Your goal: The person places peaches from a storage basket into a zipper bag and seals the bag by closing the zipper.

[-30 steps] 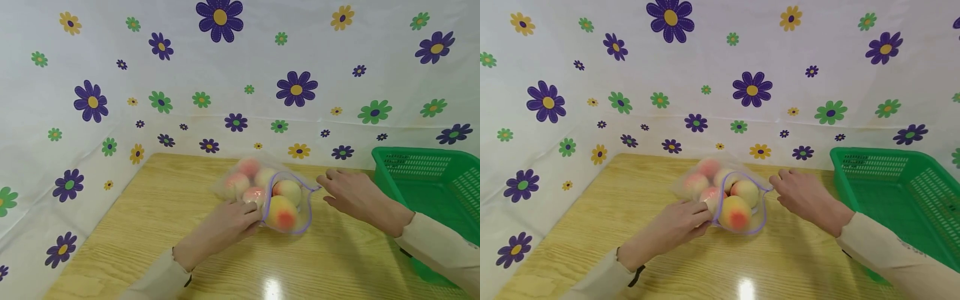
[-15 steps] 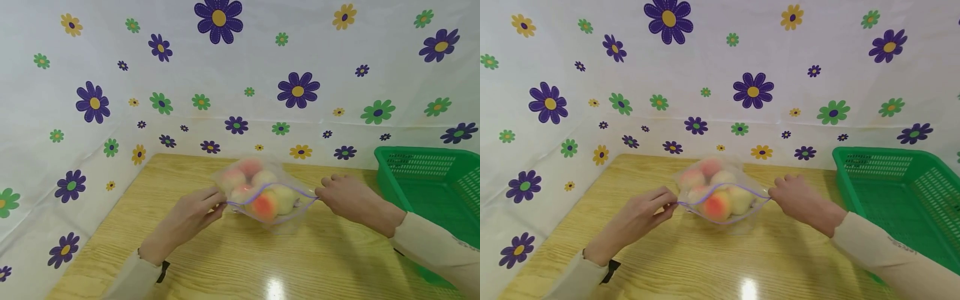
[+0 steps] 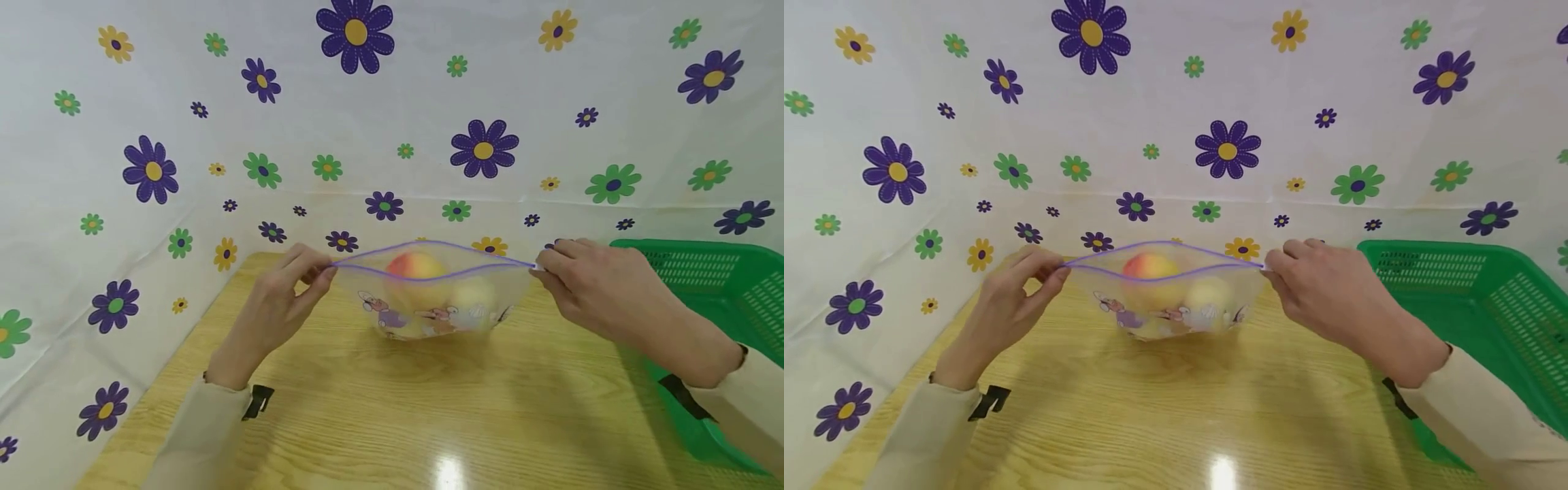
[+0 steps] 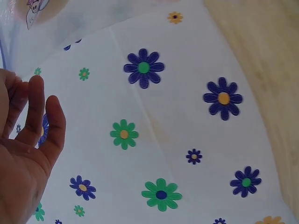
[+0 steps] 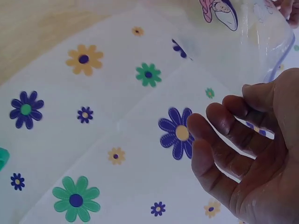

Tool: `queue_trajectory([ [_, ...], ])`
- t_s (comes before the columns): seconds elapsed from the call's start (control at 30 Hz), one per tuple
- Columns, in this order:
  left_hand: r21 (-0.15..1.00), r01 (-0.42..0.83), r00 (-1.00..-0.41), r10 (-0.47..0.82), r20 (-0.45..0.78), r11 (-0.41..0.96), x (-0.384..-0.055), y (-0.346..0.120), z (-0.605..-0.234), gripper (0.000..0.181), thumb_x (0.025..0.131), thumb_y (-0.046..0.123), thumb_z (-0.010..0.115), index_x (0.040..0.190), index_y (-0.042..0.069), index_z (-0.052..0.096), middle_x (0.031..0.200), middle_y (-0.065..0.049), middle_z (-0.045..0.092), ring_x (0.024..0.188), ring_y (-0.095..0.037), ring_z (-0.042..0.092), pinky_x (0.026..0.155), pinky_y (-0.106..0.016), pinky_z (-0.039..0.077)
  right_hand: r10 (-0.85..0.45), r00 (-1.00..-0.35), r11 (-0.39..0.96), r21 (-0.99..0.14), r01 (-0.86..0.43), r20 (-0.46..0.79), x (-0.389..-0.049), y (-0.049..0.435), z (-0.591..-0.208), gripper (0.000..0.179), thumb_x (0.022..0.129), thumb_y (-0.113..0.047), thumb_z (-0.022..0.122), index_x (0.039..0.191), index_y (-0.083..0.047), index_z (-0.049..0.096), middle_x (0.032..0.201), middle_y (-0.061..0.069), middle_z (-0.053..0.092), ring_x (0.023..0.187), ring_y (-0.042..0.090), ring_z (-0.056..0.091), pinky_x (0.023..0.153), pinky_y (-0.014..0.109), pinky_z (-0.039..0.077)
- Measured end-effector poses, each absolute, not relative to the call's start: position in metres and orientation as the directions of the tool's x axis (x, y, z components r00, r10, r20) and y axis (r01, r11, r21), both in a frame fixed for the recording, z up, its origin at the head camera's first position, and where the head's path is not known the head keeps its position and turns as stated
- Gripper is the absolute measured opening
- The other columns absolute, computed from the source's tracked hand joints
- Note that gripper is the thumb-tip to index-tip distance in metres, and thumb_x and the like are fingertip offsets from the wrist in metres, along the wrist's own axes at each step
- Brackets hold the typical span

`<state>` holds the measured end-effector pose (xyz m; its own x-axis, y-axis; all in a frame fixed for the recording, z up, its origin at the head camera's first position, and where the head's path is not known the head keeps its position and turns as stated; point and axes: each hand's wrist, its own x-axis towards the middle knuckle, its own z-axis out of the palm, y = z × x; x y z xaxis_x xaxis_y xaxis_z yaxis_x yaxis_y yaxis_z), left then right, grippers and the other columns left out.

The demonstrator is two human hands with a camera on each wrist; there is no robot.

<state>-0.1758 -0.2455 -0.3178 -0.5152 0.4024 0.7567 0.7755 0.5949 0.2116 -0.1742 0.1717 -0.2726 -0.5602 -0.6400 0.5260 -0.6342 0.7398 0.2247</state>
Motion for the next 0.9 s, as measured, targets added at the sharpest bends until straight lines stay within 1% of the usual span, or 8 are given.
queue_trajectory([
  [0.1, 0.255, 0.779, -0.514, 0.351, 0.783, 0.573, -0.185, -0.241, -0.305, 0.005, 0.097, -0.002, 0.064, 0.101, -0.001, 0.066, 0.093, -0.010, 0.063, 0.081, -0.018, 0.064, 0.075, -0.009, 0.050, -0.617, -0.525, 0.742, 0.209, -0.637, 0.586, -0.181, 0.170, -0.262, 0.013, 0.087, -0.009, 0.075, 0.083, -0.010, 0.063, 0.063, -0.003, 0.048, 0.056, 0.010, 0.044, 0.041, 0.024, 0.034],
  [0.23, 0.293, 0.764, -0.511, 0.262, 0.819, 0.574, -0.191, -0.234, -0.288, 0.003, 0.097, -0.002, 0.064, 0.099, -0.004, 0.065, 0.089, -0.013, 0.064, 0.080, -0.021, 0.065, 0.074, -0.008, 0.050, -0.574, -0.527, 0.765, 0.181, -0.618, 0.626, -0.183, 0.167, -0.247, 0.011, 0.089, -0.007, 0.073, 0.084, -0.007, 0.063, 0.065, 0.001, 0.054, 0.057, 0.014, 0.047, 0.044, 0.027, 0.041],
  [0.37, 0.351, 0.722, -0.559, 0.204, 0.803, 0.596, -0.191, -0.232, -0.281, 0.005, 0.098, 0.001, 0.063, 0.101, -0.003, 0.065, 0.090, -0.013, 0.065, 0.082, -0.022, 0.066, 0.074, -0.009, 0.051, -0.541, -0.539, 0.788, 0.165, -0.593, 0.646, -0.182, 0.164, -0.240, 0.011, 0.093, -0.007, 0.069, 0.084, -0.007, 0.061, 0.065, 0.003, 0.054, 0.056, 0.016, 0.047, 0.045, 0.027, 0.038],
  [0.53, 0.435, 0.649, -0.667, 0.191, 0.720, 0.625, -0.195, -0.232, -0.292, 0.010, 0.102, 0.006, 0.060, 0.106, -0.001, 0.065, 0.095, -0.011, 0.067, 0.080, -0.023, 0.068, 0.072, -0.014, 0.053, -0.550, -0.623, 0.796, 0.125, -0.592, 0.556, -0.186, 0.163, -0.249, 0.014, 0.096, -0.012, 0.065, 0.084, -0.007, 0.060, 0.063, 0.000, 0.050, 0.055, 0.014, 0.045, 0.044, 0.025, 0.034],
  [0.6, 0.454, 0.631, -0.688, 0.183, 0.702, 0.629, -0.196, -0.232, -0.296, 0.012, 0.103, 0.008, 0.060, 0.108, -0.001, 0.065, 0.096, -0.011, 0.068, 0.079, -0.023, 0.068, 0.072, -0.016, 0.054, -0.546, -0.646, 0.800, 0.104, -0.591, 0.533, -0.186, 0.163, -0.252, 0.015, 0.097, -0.012, 0.065, 0.084, -0.007, 0.060, 0.063, 0.000, 0.049, 0.055, 0.014, 0.045, 0.045, 0.025, 0.035],
  [0.7, 0.463, 0.632, -0.688, 0.175, 0.704, 0.621, -0.196, -0.230, -0.296, 0.012, 0.103, 0.009, 0.059, 0.108, 0.000, 0.066, 0.096, -0.011, 0.068, 0.080, -0.022, 0.068, 0.072, -0.017, 0.054, -0.527, -0.660, 0.808, 0.075, -0.584, 0.536, -0.186, 0.165, -0.254, 0.015, 0.097, -0.012, 0.066, 0.084, -0.008, 0.060, 0.065, -0.001, 0.050, 0.056, 0.013, 0.044, 0.046, 0.024, 0.036],
  [0.8, 0.459, 0.649, -0.676, 0.183, 0.714, 0.607, -0.195, -0.229, -0.294, 0.011, 0.102, 0.008, 0.060, 0.106, 0.000, 0.066, 0.095, -0.011, 0.069, 0.082, -0.023, 0.069, 0.072, -0.014, 0.053, -0.518, -0.642, 0.800, 0.056, -0.597, 0.566, -0.183, 0.168, -0.255, 0.010, 0.094, -0.010, 0.070, 0.086, -0.008, 0.064, 0.068, -0.001, 0.052, 0.057, 0.011, 0.045, 0.046, 0.023, 0.035],
  [0.9, 0.448, 0.662, -0.671, 0.207, 0.712, 0.601, -0.194, -0.228, -0.291, 0.011, 0.100, 0.007, 0.061, 0.106, -0.001, 0.066, 0.097, -0.013, 0.069, 0.086, -0.026, 0.070, 0.073, -0.017, 0.055, -0.518, -0.586, 0.776, 0.053, -0.629, 0.623, -0.181, 0.168, -0.257, 0.006, 0.089, -0.007, 0.075, 0.087, -0.007, 0.069, 0.070, 0.000, 0.056, 0.058, 0.011, 0.047, 0.046, 0.024, 0.038],
])
